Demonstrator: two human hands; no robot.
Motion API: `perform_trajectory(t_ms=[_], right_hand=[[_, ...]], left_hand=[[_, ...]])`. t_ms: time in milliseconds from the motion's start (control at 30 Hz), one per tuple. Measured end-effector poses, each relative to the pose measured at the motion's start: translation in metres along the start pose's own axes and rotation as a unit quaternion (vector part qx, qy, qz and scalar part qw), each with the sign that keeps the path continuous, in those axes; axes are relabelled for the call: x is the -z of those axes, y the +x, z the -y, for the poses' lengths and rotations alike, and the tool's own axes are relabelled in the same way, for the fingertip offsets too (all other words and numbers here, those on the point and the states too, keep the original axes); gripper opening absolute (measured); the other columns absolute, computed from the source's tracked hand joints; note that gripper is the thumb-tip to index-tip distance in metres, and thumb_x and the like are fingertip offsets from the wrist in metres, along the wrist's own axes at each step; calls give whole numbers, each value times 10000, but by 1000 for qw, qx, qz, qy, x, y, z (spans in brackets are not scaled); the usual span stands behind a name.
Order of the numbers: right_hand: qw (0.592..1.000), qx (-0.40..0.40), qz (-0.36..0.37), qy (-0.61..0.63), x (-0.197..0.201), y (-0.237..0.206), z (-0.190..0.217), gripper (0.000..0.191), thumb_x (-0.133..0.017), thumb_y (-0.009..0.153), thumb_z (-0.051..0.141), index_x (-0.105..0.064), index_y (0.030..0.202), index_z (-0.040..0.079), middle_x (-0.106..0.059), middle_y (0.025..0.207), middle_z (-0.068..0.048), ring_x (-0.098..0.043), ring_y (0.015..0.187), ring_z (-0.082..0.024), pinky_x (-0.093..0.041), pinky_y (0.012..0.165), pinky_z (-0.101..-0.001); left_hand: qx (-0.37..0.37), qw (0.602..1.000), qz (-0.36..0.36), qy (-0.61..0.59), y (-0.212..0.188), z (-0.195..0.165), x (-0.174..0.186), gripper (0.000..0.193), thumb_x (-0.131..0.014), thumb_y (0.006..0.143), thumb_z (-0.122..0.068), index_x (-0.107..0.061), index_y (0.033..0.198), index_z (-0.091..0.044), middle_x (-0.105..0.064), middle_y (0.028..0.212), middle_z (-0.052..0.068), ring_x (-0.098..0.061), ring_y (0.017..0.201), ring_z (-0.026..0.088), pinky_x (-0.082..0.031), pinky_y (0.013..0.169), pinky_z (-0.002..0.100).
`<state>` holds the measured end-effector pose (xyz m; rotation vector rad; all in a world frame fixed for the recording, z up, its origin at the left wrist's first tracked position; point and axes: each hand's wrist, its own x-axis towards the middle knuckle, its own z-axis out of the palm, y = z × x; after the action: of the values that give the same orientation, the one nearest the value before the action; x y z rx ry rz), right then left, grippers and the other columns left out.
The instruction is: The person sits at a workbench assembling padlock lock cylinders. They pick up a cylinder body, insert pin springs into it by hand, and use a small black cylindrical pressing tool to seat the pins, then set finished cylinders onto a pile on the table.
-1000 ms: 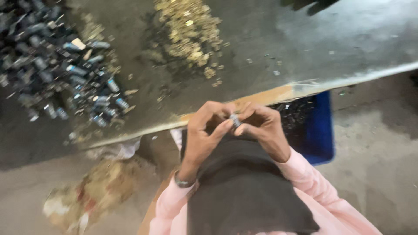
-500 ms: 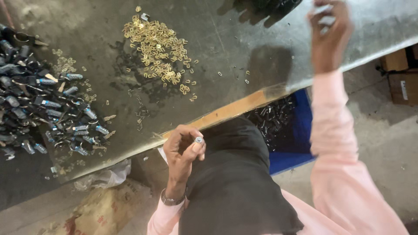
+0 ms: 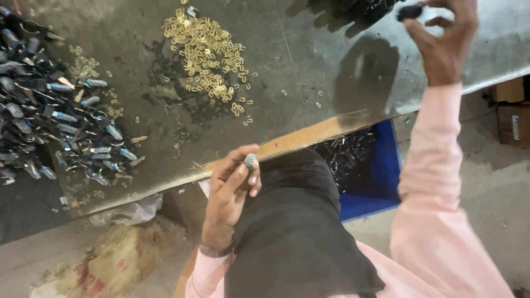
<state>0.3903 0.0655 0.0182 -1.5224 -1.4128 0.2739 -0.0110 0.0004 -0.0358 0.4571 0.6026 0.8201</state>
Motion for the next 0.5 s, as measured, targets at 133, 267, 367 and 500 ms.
perform_trajectory(t_ms=[133, 267, 367, 500], right_hand=[[927, -164, -118, 317, -4, -63, 13, 291, -774, 1047, 119, -522, 1191, 89, -637, 1124, -119, -659, 1039, -240, -610, 883, -383], [854, -169, -73, 486, -42, -126, 47, 291, -729, 1021, 155, -504, 1181, 64, -593, 1027, -107, -620, 829, -212, -573, 718, -371], [829, -206, -15, 520, -81, -157, 72, 363, -742, 1010, 219, -448, 1187, 102, -569, 1037, -122, -583, 776, -208, -536, 696, -344], [881, -180, 84, 430, -111, -175, 87, 455, -742, 1010, 303, -352, 1176, 137, -526, 901, -128, -501, 711, -194, -479, 647, -322]], left_hand=[[44, 997, 44, -45, 4, 14, 20, 424, -764, 963, -249, -658, 1237, 55, -624, 948, 75, -564, 779, 130, -460, 590, 274], [93, 987, 101, -87, 3, 26, 29, 382, -793, 981, -282, -679, 1121, 54, -611, 897, 50, -580, 782, 137, -494, 642, 286], [99, 990, 91, -51, 0, 27, 24, 303, -788, 986, -233, -689, 1067, 42, -639, 906, 57, -603, 758, 139, -523, 649, 296], [40, 998, 25, 51, -4, 18, 15, 236, -754, 972, -181, -708, 1045, 38, -700, 965, 100, -632, 754, 130, -528, 639, 274]])
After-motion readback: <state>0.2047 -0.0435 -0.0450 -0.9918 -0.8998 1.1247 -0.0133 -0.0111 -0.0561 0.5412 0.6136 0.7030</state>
